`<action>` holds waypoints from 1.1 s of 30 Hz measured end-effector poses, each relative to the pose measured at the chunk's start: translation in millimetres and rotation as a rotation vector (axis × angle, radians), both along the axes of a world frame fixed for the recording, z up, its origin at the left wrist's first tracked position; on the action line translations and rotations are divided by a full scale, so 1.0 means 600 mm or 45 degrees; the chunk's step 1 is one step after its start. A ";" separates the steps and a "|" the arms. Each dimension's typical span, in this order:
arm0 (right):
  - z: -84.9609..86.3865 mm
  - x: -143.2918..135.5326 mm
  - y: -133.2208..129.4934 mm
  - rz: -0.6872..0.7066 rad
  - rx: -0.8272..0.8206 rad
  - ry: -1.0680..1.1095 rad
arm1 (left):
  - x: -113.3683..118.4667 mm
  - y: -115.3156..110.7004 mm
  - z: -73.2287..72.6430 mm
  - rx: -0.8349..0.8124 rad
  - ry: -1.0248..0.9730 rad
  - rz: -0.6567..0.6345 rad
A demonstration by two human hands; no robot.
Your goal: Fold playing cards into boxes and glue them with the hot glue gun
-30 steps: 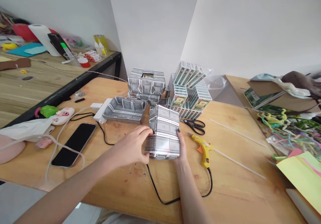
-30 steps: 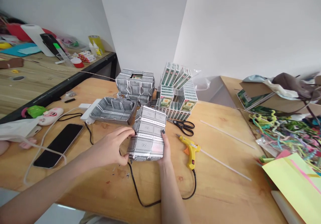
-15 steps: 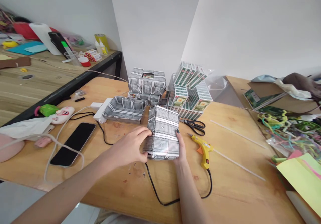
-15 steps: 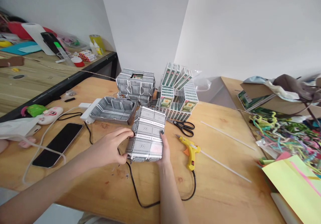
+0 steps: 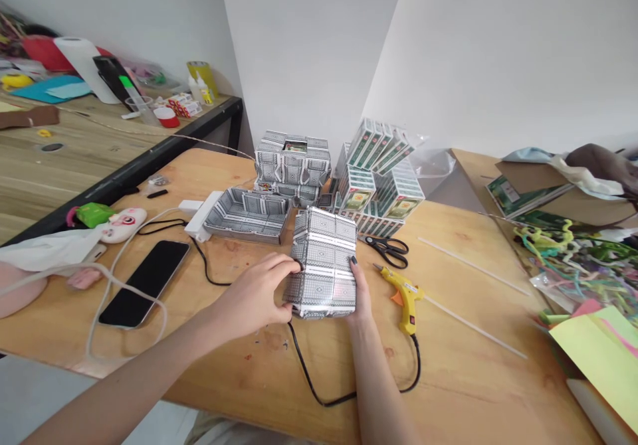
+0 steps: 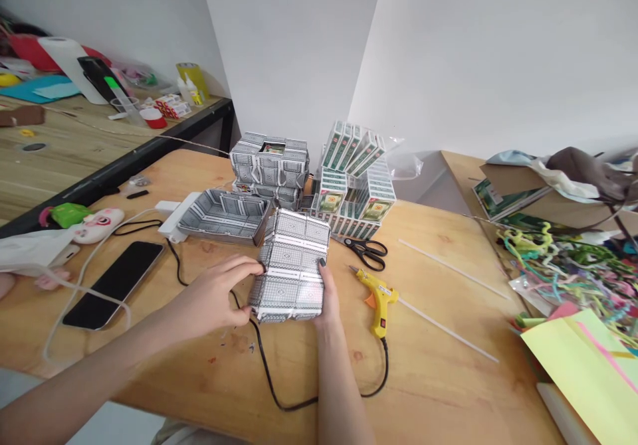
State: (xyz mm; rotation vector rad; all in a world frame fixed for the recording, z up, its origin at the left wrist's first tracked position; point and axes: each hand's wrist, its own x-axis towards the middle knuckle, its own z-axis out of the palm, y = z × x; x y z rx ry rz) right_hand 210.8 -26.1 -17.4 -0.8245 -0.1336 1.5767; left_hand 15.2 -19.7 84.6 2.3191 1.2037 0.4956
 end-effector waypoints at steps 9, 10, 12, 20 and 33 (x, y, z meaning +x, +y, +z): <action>0.007 -0.002 0.000 0.051 -0.020 0.025 | -0.005 0.002 0.001 -0.050 0.037 0.013; 0.009 -0.002 0.000 0.067 -0.030 0.024 | -0.006 0.001 0.003 -0.048 0.032 0.015; 0.012 -0.001 -0.001 0.095 -0.044 0.025 | -0.008 -0.001 0.008 -0.056 0.017 0.006; 0.013 0.006 0.001 0.082 0.020 0.031 | -0.022 0.002 0.023 -0.084 -0.047 -0.046; 0.017 0.007 -0.003 0.100 -0.014 0.062 | -0.005 0.006 0.019 -0.068 0.007 -0.034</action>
